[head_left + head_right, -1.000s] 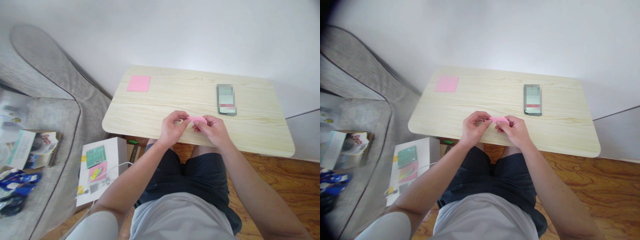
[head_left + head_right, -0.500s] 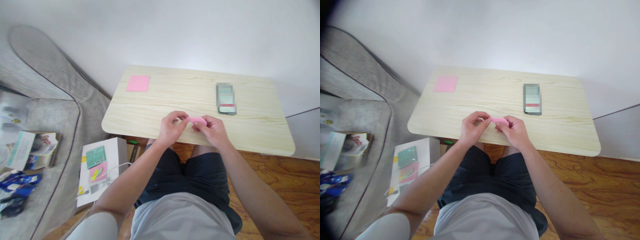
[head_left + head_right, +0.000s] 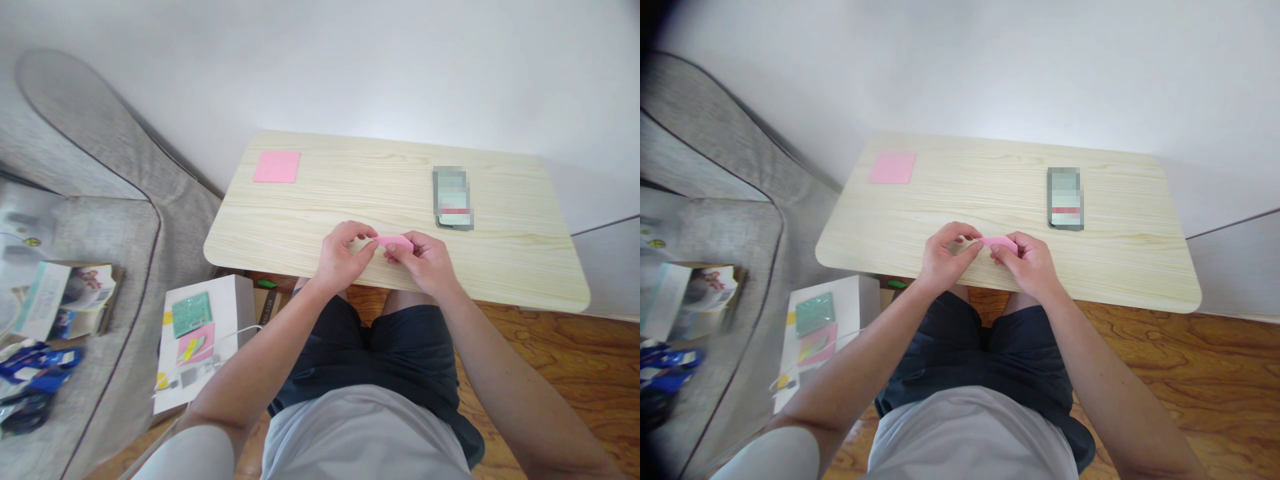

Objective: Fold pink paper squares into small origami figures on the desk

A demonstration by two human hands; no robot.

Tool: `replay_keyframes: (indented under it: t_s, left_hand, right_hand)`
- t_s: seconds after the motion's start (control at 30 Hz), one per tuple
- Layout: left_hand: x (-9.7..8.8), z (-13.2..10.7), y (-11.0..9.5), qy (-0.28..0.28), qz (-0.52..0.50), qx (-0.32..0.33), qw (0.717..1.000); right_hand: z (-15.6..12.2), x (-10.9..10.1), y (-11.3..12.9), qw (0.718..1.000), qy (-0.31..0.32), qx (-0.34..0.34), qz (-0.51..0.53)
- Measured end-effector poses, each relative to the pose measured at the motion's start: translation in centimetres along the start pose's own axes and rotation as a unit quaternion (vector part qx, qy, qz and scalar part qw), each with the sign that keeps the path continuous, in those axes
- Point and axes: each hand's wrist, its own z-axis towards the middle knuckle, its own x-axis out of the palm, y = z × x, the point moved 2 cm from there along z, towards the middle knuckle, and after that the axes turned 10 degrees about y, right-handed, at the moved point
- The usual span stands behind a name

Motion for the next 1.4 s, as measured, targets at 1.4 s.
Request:
replay_keyframes:
  t_s: [1.4]
  left_hand:
    - [-0.5, -0.3, -0.3, -0.041, 0.078, 0.134, 0.987]
  right_hand:
    - [0.8, -0.2, 0.8, 0.992, 0.090, 0.024, 0.090]
